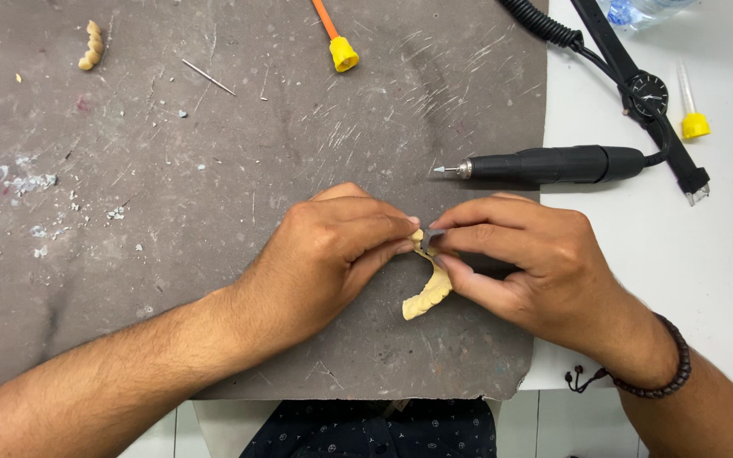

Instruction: The person fits a dental prosthesis onto a plaster dental model and checks its bite using blue articulating paper, then uses a handheld rotary tool to grind and adjust contact points on the prosthesis, repeating the paper-marking and grinding cycle while repositioning the denture on the model.

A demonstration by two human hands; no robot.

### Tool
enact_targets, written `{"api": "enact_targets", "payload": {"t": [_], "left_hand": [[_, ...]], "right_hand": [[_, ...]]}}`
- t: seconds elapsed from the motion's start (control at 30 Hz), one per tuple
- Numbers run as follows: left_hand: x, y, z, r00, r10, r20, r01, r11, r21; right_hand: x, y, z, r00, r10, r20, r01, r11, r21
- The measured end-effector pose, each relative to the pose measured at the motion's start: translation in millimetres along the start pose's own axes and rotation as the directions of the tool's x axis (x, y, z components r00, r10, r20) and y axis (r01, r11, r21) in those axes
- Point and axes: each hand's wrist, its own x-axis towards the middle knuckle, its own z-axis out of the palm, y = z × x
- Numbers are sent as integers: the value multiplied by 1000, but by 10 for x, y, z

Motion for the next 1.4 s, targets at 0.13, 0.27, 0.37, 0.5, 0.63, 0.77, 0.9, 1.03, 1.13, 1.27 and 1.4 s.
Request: {"api": "enact_targets", "payload": {"t": [0.13, 0.27, 0.37, 0.5, 0.63, 0.77, 0.9, 1.03, 1.13, 1.27, 1.4], "left_hand": [[38, 46, -51, 999, 12, 42, -13, 999, 33], [22, 162, -129, 999, -24, 45, 22, 999, 49], [12, 227, -71, 1000, -15, 8, 14, 993, 120], [-19, 214, -12, 998, 62, -5, -59, 970, 234], [-66, 189, 17, 996, 85, -5, -81, 963, 257], [-85, 179, 53, 997, 67, -29, -59, 971, 232], [-83, 178, 59, 998, 56, -41, -47, 980, 195], [-79, 210, 46, 996, 34, -86, -17, 981, 192], [-100, 247, 16, 992, 13, -124, 7, 987, 160], [-56, 220, -8, 994, 11, -113, 6, 989, 145], [13, 201, -93, 987, -111, -119, 132, 973, 187]], "right_hand": [[-2, -34, -9, 997, 49, 51, -49, 999, -3], [-23, -120, 13, 1000, -15, 19, 16, 998, -67], [-22, -154, 27, 999, -52, 14, 53, 995, -88], [-28, -177, 34, 995, -101, 15, 102, 990, -95], [-38, -191, 38, 992, -119, 32, 122, 986, -113], [-34, -203, 45, 992, -121, 25, 123, 987, -106], [-31, -215, 46, 993, -115, 26, 117, 988, -102], [-27, -218, 55, 992, -130, 3, 129, 986, -105], [-14, -212, 70, 993, -122, -5, 121, 988, -97], [-3, -213, 66, 994, -109, -14, 107, 990, -96], [7, -214, 84, 994, -95, -48, 91, 993, -81]]}}
